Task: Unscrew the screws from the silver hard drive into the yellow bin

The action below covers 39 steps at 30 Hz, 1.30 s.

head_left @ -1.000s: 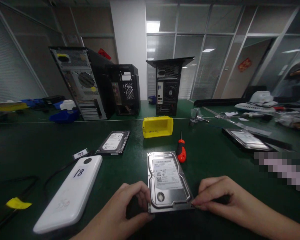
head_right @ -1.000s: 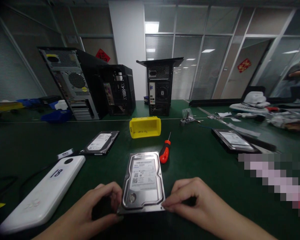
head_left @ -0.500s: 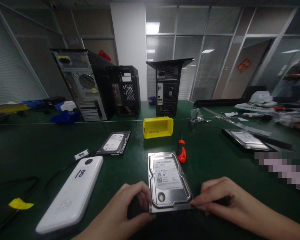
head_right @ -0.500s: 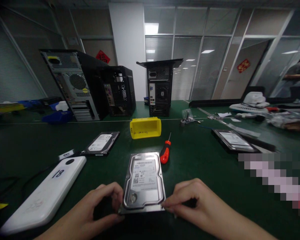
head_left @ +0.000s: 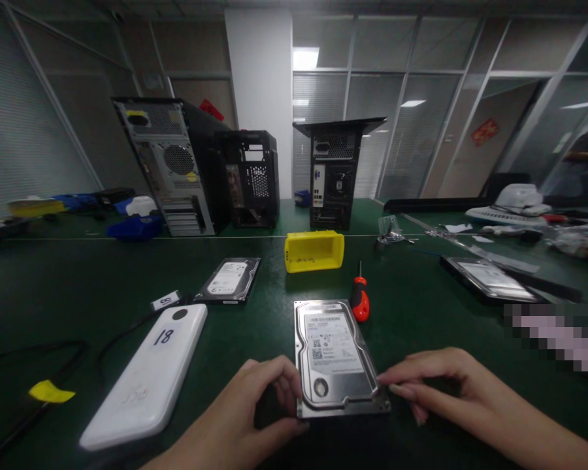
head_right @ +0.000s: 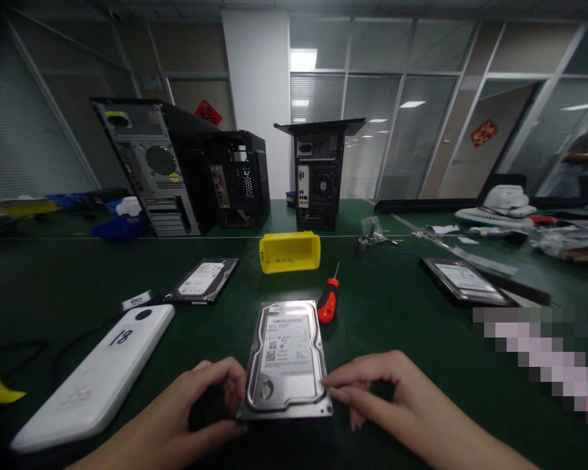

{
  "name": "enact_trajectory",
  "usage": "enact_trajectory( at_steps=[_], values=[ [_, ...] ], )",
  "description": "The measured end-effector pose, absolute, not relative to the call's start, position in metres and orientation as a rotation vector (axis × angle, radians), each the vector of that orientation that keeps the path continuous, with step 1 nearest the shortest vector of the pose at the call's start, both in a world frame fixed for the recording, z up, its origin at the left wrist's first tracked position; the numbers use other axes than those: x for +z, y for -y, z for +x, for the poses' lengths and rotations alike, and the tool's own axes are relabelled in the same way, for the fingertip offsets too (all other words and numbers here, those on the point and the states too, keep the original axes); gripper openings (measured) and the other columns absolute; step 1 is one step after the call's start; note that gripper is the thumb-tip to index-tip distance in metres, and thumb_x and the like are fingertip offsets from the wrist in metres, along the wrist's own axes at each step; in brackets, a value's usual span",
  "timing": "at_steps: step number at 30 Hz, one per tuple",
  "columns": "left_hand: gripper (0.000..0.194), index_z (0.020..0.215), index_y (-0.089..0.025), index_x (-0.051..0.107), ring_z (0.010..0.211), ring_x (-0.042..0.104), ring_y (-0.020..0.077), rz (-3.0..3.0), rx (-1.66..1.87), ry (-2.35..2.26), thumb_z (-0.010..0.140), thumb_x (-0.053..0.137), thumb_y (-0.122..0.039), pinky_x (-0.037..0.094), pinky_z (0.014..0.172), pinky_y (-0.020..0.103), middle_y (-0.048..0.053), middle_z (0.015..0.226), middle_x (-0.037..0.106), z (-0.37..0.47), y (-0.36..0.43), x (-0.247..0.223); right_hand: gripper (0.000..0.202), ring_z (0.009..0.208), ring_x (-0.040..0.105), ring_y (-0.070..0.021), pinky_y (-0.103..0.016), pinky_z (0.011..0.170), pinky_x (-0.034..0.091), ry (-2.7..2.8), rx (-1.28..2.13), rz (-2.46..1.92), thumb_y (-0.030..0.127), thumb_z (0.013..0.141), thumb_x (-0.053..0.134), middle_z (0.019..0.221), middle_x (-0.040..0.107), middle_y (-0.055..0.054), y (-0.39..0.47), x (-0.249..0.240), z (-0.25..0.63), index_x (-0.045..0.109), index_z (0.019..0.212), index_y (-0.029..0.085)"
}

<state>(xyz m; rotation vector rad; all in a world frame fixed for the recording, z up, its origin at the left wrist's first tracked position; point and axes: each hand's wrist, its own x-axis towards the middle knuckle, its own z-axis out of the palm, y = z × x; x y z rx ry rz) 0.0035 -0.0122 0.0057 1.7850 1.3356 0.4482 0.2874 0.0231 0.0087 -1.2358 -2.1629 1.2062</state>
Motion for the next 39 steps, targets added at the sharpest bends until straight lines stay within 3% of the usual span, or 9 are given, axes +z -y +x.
enact_trajectory(
  at_steps=[3,9,15,29,34,39],
  values=[
    [0.016,0.092,-0.02,0.06,0.09,0.054,0.0183,1.788,0.44,-1.348,0.077,0.065,-0.023,0.04,0.081,0.03,-0.002,0.091,0.061,0.003,0.012,0.005,0.039,0.065,0.061,-0.0109,-0.022,0.066,0.048,2.115,1.197,-1.321,0.048,0.085,0.055,0.076,0.067,-0.002,-0.022,0.01,0.288,0.067,0.107,0.019],
    [0.013,0.091,-0.02,0.06,0.09,0.053,0.0186,1.801,0.431,-1.342,0.079,0.064,-0.024,0.04,0.08,0.03,-0.001,0.09,0.06,0.004,0.012,0.007,0.022,0.067,0.052,-0.0097,-0.019,0.058,0.044,2.331,1.112,-1.312,0.04,0.083,0.061,0.076,0.058,0.0,-0.017,0.013,0.286,0.054,0.081,0.018],
    [0.014,0.092,-0.02,0.06,0.09,0.053,0.0186,1.799,0.411,-1.353,0.079,0.064,-0.025,0.041,0.081,0.03,-0.001,0.092,0.06,0.005,0.012,0.008,0.016,0.072,0.057,-0.0119,-0.022,0.063,0.046,2.524,0.869,-1.193,0.031,0.086,0.058,0.08,0.059,0.0,-0.018,0.009,0.287,0.063,0.1,0.025],
    [0.013,0.092,-0.02,0.061,0.091,0.054,0.0181,1.794,0.464,-1.338,0.08,0.065,-0.023,0.041,0.081,0.03,-0.002,0.091,0.06,0.004,0.015,0.007,0.021,0.07,0.059,-0.0098,-0.02,0.059,0.043,2.566,0.809,-0.958,0.032,0.091,0.051,0.078,0.061,-0.003,-0.022,0.004,0.294,0.072,0.096,0.026],
    [0.014,0.093,-0.021,0.06,0.09,0.054,0.0182,1.78,0.447,-1.357,0.079,0.064,-0.022,0.041,0.08,0.03,-0.002,0.092,0.06,0.004,0.015,0.008,0.024,0.072,0.059,-0.0106,-0.022,0.064,0.045,2.598,0.785,-1.021,0.034,0.093,0.048,0.08,0.059,-0.001,-0.021,0.005,0.298,0.065,0.109,0.029],
    [0.014,0.092,-0.021,0.06,0.09,0.054,0.0186,1.801,0.449,-1.357,0.079,0.064,-0.024,0.04,0.08,0.03,-0.001,0.091,0.06,0.004,0.014,0.003,0.044,0.087,0.058,-0.0172,-0.033,0.079,0.048,2.532,0.849,-1.274,0.042,0.081,0.063,0.087,0.058,-0.001,-0.017,0.002,0.291,0.049,0.12,0.026]
  ],
)
